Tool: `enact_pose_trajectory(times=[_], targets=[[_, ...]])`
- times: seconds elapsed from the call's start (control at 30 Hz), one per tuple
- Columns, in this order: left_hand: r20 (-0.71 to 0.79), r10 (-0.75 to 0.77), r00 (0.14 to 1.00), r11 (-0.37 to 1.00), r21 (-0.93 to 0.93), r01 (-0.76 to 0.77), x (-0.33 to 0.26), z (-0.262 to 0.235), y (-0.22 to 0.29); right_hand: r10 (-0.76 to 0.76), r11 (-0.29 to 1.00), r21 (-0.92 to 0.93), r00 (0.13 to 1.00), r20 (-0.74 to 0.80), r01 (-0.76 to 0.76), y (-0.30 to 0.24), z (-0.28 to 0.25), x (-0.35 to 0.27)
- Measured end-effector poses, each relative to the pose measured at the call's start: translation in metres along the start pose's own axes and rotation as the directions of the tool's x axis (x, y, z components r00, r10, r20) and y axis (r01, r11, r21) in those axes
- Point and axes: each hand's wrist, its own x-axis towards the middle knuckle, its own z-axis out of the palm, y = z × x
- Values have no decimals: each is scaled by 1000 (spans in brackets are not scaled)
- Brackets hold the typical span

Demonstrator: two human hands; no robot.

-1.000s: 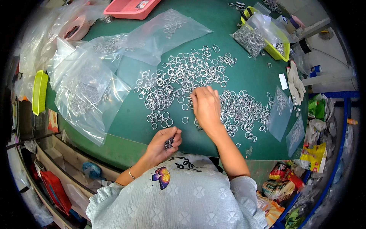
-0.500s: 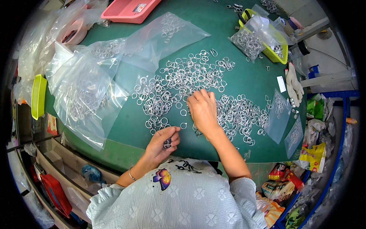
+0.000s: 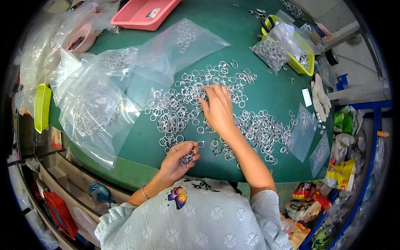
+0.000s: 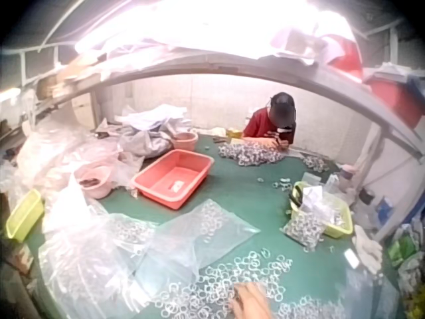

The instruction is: The person sorts small metal rings by hand, gathers them into groups, and puts them into small plastic bags.

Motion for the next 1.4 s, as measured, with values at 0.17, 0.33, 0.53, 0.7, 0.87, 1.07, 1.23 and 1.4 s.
enact_pose_trajectory(times=[0.17, 0.33, 0.53, 0.7, 0.87, 1.07, 1.23, 1.4], targets=[[-65, 29, 997, 996, 82, -24, -3, 2, 6, -20, 1000, 28, 969, 245, 14, 8, -1, -6], [-117, 29, 993, 997, 81, -19, 0, 3, 4, -25, 967, 244, 928, 372, -72, 11, -42, -17], [-69, 9, 998, 1000, 18, -8, 2, 4, 1, 178, 971, 92, 921, 346, -222, 22, -48, -20], [-36, -5, 999, 1000, -19, 4, 0, 1, -1, 91, 996, -42, 952, 292, -82, 13, -51, -26], [-68, -55, 996, 996, 63, 59, -1, 11, 1, -109, 992, -27, 964, 244, 120, -9, -16, -21], [-84, -42, 996, 994, 95, 50, -3, 10, -1, -136, 975, -149, 974, 180, 164, 3, 0, -22], [-84, -14, 996, 995, 102, 23, -3, 6, -1, 69, 959, 267, 992, 101, -94, 9, -26, -29], [-122, 37, 992, 996, 87, -26, 0, 13, -1, 267, 802, 520, 955, 126, -293, 11, -36, -43]])
